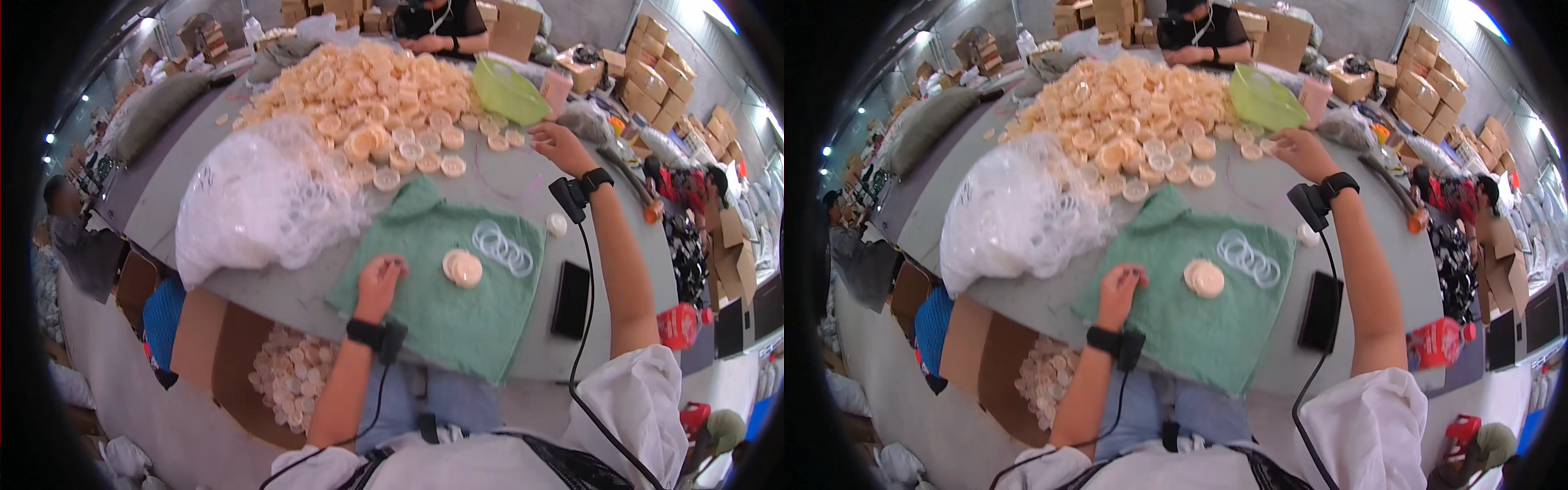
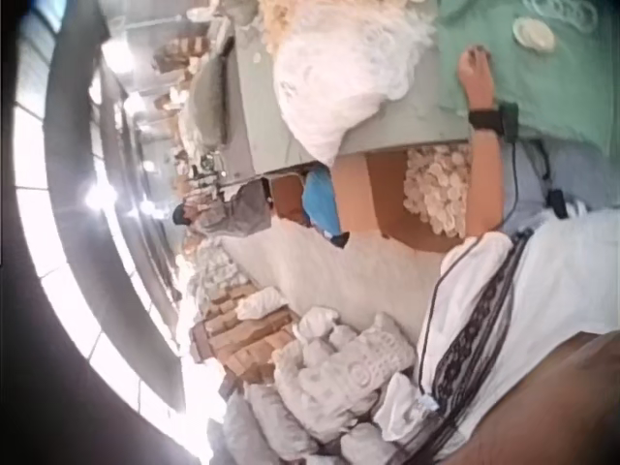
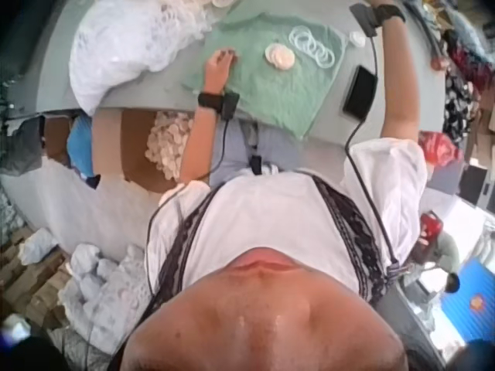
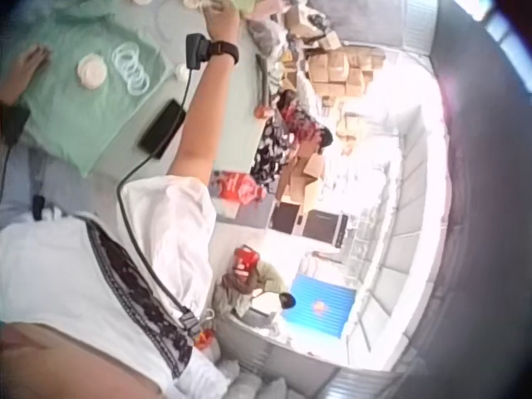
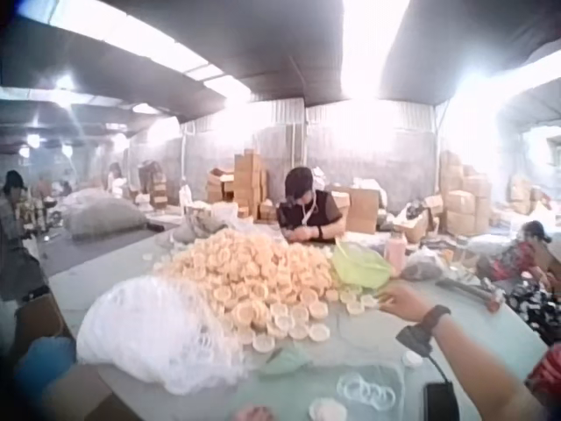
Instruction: Assembling plastic parts by manually inserting white sealing rings into circular beige bases.
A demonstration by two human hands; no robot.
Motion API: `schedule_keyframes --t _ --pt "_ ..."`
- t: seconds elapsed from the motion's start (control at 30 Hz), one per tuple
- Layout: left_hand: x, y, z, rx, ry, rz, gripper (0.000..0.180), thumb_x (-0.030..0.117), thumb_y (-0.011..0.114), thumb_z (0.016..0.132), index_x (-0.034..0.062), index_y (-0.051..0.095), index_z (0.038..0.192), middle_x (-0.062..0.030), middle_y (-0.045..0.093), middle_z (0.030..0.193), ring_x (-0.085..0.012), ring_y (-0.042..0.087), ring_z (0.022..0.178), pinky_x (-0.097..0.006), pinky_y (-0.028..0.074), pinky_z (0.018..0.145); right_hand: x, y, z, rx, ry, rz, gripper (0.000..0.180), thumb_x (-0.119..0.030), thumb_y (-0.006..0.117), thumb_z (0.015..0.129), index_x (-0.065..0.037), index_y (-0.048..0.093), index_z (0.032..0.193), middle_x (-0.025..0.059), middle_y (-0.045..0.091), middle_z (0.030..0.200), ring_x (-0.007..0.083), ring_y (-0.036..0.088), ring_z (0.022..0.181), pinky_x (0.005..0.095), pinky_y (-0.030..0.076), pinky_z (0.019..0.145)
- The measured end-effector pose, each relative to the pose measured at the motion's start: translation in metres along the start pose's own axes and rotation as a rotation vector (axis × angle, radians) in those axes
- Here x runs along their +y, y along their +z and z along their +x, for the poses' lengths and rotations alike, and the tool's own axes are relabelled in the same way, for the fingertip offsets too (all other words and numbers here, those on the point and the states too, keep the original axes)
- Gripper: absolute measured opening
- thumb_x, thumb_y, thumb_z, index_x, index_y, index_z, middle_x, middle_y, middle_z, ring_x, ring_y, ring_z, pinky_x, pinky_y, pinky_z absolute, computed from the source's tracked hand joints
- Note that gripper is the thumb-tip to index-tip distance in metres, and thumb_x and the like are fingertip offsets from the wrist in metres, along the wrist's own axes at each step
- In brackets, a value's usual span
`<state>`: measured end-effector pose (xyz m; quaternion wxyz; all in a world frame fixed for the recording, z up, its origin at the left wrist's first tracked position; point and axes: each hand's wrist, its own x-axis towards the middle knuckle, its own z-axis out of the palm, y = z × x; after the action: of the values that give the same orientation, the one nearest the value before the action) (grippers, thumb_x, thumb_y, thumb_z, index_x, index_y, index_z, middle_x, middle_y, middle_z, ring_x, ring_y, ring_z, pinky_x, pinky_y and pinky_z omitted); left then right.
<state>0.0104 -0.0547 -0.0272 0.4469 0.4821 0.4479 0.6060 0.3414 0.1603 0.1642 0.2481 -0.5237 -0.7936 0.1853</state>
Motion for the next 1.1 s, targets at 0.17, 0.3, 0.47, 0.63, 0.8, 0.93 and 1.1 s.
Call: schedule_keyframes --t 0.17,0.3,0.47,0.63,0.8,0.93,1.1 --pt "0.005 -0.007 0.010 -0.020 0.055 0.036 0.017 0.009 0.049 0.092 -0.0032 0.059 0.098 -0.0077 0.063 0.083 -0.0138 0.061 0.076 -0.026 0.049 0.073 -0.075 0.054 -0.095 -0.202 -0.223 0.083 0.031 -0.017 0.066 0.080 -0.005 0.060 0.108 0.0092 0.063 0.101 0.0203 0.059 0.089 0.0332 0.047 0.082" --pt "0.009 -0.006 0.012 -0.017 0.049 -0.081 0.015 0.008 0.050 0.091 -0.0022 0.060 0.096 -0.0065 0.063 0.081 -0.0126 0.061 0.074 -0.025 0.049 0.071 -0.074 0.127 -0.144 -0.167 -0.305 0.033 0.051 -0.022 0.073 0.073 -0.011 0.055 0.120 0.0090 0.055 0.117 0.0250 0.051 0.105 0.0369 0.039 0.095" --pt "0.007 -0.008 0.003 0.017 0.062 -0.052 0.016 0.008 0.050 0.091 -0.0021 0.060 0.097 -0.0074 0.064 0.082 -0.0126 0.061 0.075 -0.026 0.049 0.071 -0.066 0.196 -0.177 0.072 -0.291 0.039 0.057 -0.019 0.074 0.070 -0.010 0.052 0.122 0.0126 0.052 0.121 0.0308 0.046 0.113 0.0391 0.033 0.100" --pt "0.009 -0.001 -0.006 -0.032 -0.004 0.021 0.017 0.008 0.050 0.091 -0.0020 0.060 0.099 -0.0083 0.064 0.086 -0.0138 0.062 0.078 -0.026 0.050 0.073 -0.055 0.198 -0.184 0.199 -0.214 0.140 0.053 -0.017 0.073 0.068 -0.010 0.054 0.117 0.0135 0.054 0.117 0.0322 0.050 0.109 0.0404 0.038 0.095" --pt "0.017 -0.005 -0.007 -0.068 -0.046 0.042 0.018 0.010 0.049 0.092 -0.0021 0.060 0.101 -0.0084 0.063 0.087 -0.0142 0.061 0.079 -0.027 0.050 0.077 -0.057 0.202 -0.179 0.185 -0.178 0.156 0.055 -0.020 0.073 0.068 -0.008 0.053 0.118 0.0127 0.056 0.112 0.0316 0.053 0.104 0.0405 0.040 0.092" --pt "0.023 -0.006 0.002 -0.083 -0.064 0.090 0.019 0.012 0.050 0.093 -0.0021 0.059 0.101 -0.0086 0.063 0.088 -0.0139 0.060 0.079 -0.027 0.050 0.078 -0.064 0.196 -0.175 0.213 -0.117 0.290 0.062 -0.020 0.075 0.069 -0.008 0.050 0.123 0.0133 0.056 0.113 0.0308 0.050 0.107 0.0388 0.039 0.093" --pt "0.019 -0.008 0.003 -0.073 -0.058 0.032 0.020 0.013 0.050 0.093 -0.0026 0.059 0.102 -0.0092 0.062 0.089 -0.0147 0.059 0.080 -0.029 0.050 0.079 -0.074 0.189 -0.177 0.166 -0.230 0.326 0.066 -0.025 0.078 0.066 -0.008 0.050 0.123 0.0120 0.056 0.111 0.0300 0.051 0.103 0.0387 0.039 0.091"
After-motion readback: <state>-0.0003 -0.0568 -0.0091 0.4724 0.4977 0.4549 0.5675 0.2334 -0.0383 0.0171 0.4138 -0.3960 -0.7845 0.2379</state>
